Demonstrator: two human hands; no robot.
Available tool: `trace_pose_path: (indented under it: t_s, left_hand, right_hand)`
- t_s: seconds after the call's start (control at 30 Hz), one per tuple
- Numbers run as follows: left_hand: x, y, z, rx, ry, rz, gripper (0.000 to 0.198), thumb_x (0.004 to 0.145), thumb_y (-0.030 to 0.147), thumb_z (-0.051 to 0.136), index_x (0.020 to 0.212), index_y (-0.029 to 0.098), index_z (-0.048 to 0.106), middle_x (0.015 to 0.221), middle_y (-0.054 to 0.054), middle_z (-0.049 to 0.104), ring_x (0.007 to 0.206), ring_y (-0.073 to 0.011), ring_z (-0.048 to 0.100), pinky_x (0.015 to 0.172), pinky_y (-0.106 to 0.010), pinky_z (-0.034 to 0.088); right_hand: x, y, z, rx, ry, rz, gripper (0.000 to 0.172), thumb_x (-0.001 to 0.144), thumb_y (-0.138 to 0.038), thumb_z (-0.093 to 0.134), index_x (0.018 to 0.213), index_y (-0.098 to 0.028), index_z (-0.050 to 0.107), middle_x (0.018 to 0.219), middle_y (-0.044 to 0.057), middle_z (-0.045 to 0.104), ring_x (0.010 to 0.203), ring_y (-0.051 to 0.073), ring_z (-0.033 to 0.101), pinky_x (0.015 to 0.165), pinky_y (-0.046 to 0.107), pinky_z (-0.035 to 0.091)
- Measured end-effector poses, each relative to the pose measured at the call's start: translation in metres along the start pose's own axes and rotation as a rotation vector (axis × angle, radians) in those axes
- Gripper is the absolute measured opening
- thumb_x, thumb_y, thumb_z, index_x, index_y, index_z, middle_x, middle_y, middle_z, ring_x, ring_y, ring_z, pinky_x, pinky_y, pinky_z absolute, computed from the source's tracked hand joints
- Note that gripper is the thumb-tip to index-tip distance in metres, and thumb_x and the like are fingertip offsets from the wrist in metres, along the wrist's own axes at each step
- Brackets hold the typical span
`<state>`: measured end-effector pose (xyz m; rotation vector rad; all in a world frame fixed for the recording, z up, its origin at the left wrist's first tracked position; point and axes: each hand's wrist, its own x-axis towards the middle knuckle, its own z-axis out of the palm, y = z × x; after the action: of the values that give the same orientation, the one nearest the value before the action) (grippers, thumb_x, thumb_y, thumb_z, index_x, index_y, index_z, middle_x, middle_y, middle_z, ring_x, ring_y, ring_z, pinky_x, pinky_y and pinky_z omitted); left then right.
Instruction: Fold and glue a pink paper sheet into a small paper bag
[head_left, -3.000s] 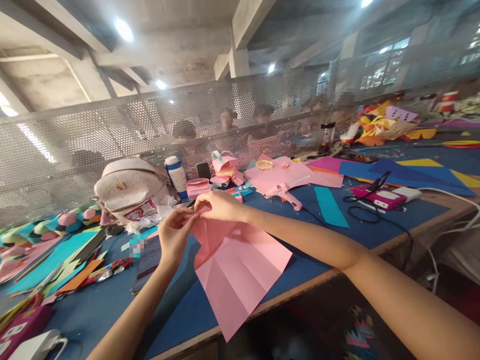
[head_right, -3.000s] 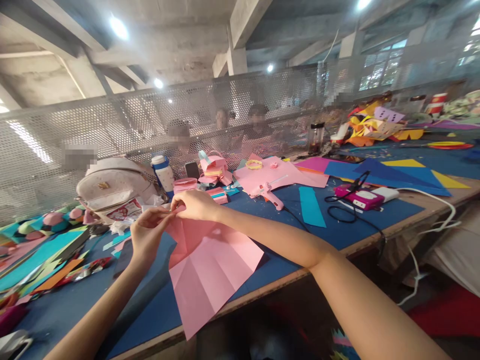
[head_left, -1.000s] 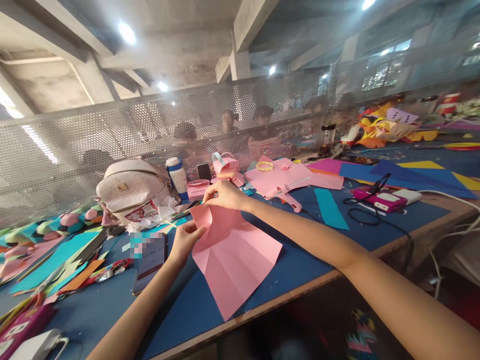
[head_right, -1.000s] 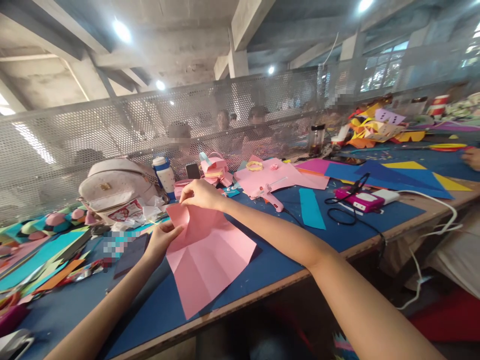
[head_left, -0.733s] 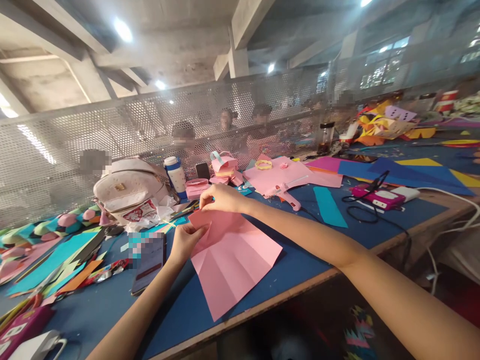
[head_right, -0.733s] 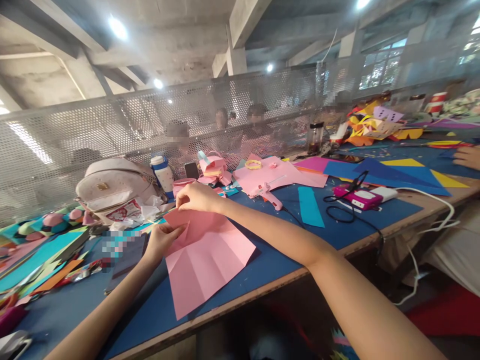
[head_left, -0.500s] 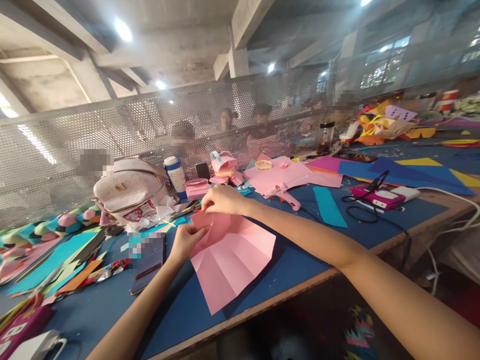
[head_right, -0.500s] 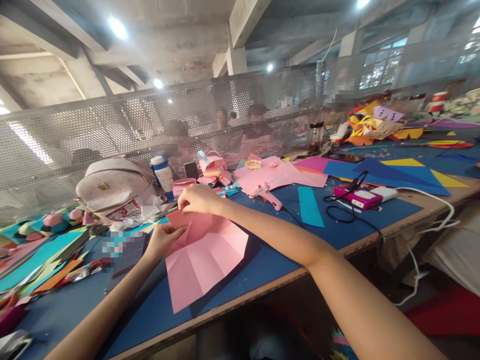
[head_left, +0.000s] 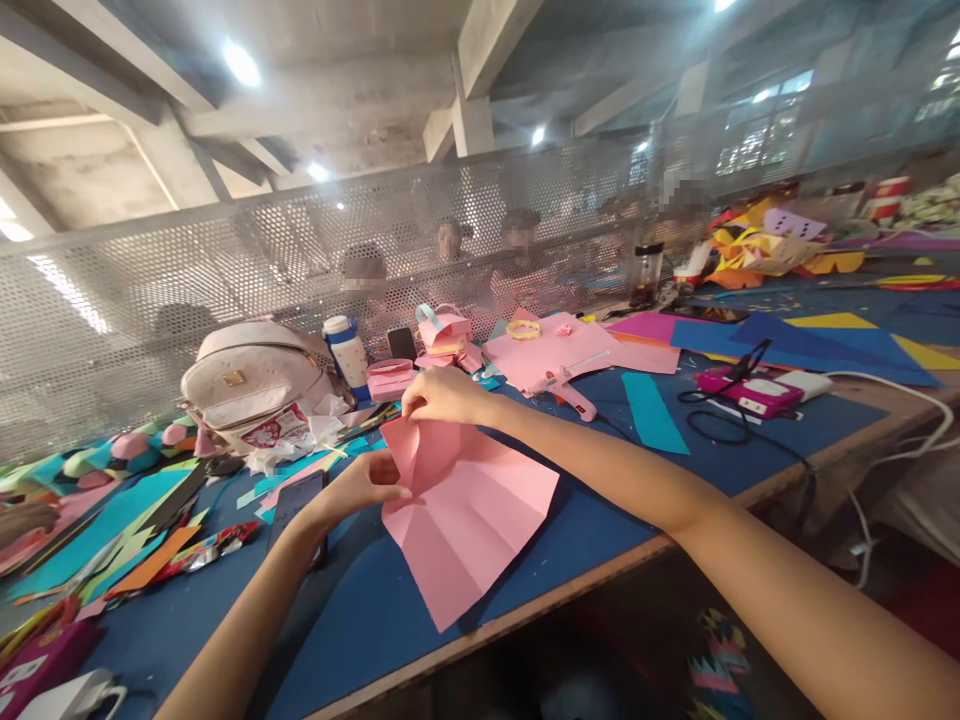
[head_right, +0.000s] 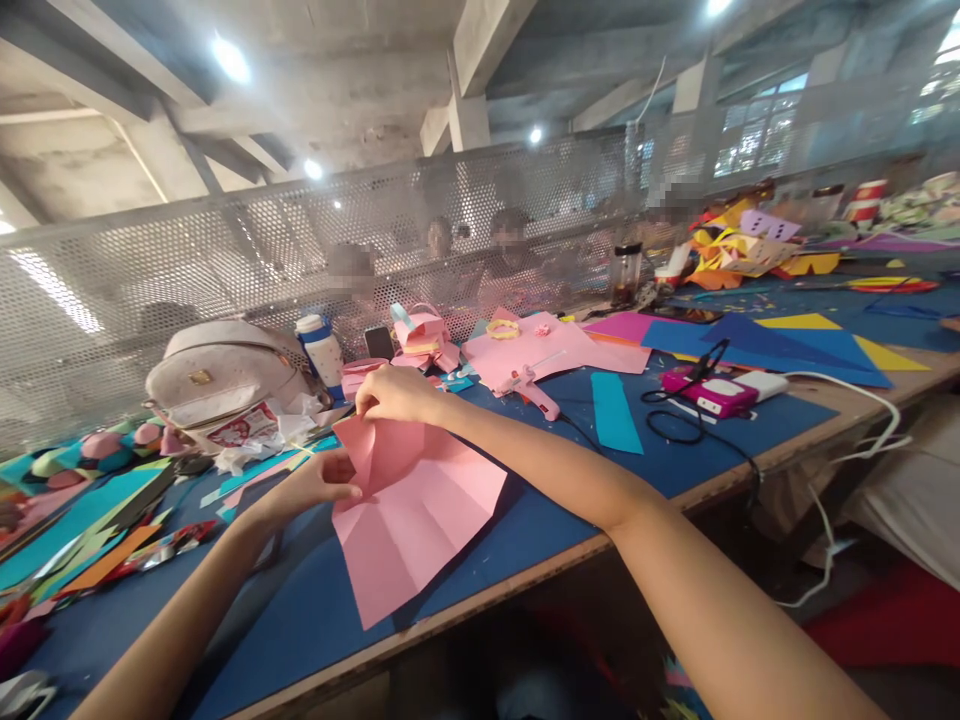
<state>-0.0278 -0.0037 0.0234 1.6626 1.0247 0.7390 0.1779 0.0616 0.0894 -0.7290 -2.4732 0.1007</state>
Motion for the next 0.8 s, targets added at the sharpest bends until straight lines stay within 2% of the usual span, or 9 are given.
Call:
trace_pose_path:
  t_s: [0.07, 0.17, 0.33, 0.47, 0.63, 0.8]
  left_hand:
    - [0.001, -0.004, 0.000, 0.038, -0.016, -0.026, 0.033, 0.049, 0.032, 0.088, 0.075, 0.020, 0.071, 0.072, -0.006, 0.070, 0.072, -0.0255, 0.068, 0.066, -0.035, 0.056]
    - [0.002, -0.006, -0.002, 0.119, 0.020, -0.033, 0.027, 0.049, 0.030, 0.087, 0.064, 0.019, 0.068, 0.063, -0.002, 0.065, 0.062, -0.0210, 0.065, 0.055, -0.028, 0.051]
    - [-0.007, 0.001, -0.008, 0.302, 0.142, -0.009, 0.020, 0.050, 0.024, 0.083, 0.066, 0.020, 0.070, 0.065, -0.002, 0.067, 0.060, -0.0184, 0.063, 0.055, -0.025, 0.048]
    - [-0.019, 0.004, -0.008, 0.443, 0.234, 0.009, 0.010, 0.052, 0.021, 0.077, 0.053, 0.021, 0.067, 0.051, 0.001, 0.061, 0.050, -0.0156, 0.055, 0.048, -0.022, 0.037]
    - [-0.028, 0.001, 0.002, 0.497, 0.386, 0.035, 0.004, 0.063, 0.024, 0.069, 0.060, 0.023, 0.072, 0.064, -0.002, 0.069, 0.061, -0.0193, 0.063, 0.056, -0.025, 0.044]
    - [-0.021, -0.004, 0.010, 0.438, 0.503, 0.052, 0.011, 0.061, 0.028, 0.069, 0.068, 0.021, 0.075, 0.077, -0.006, 0.074, 0.073, -0.0245, 0.069, 0.065, -0.029, 0.052]
  right_hand:
    - [0.000, 0.000, 0.001, -0.003, -0.004, -0.002, 0.016, 0.074, -0.012, 0.068, 0.077, -0.024, 0.078, 0.076, -0.003, 0.074, 0.071, 0.013, 0.064, 0.056, 0.023, 0.033]
    - [0.000, -0.002, 0.002, -0.013, -0.011, -0.006, 0.013, 0.075, -0.014, 0.070, 0.078, -0.024, 0.078, 0.076, -0.002, 0.074, 0.072, 0.013, 0.064, 0.056, 0.024, 0.032]
    - [-0.001, -0.007, 0.001, -0.048, -0.002, 0.006, 0.015, 0.076, -0.013, 0.067, 0.077, -0.023, 0.078, 0.078, -0.001, 0.074, 0.077, 0.015, 0.064, 0.056, 0.025, 0.030]
    - [-0.002, -0.006, 0.002, -0.073, 0.016, 0.034, 0.014, 0.076, -0.013, 0.066, 0.075, -0.023, 0.077, 0.079, 0.000, 0.075, 0.077, 0.017, 0.064, 0.056, 0.026, 0.029]
    - [-0.001, -0.003, 0.006, -0.059, 0.032, 0.048, 0.014, 0.077, -0.016, 0.066, 0.078, -0.024, 0.077, 0.082, 0.000, 0.075, 0.078, 0.016, 0.064, 0.057, 0.026, 0.032]
    - [-0.001, -0.005, 0.006, -0.040, 0.031, 0.036, 0.014, 0.079, -0.018, 0.064, 0.079, -0.025, 0.077, 0.082, -0.002, 0.076, 0.077, 0.014, 0.065, 0.057, 0.025, 0.032]
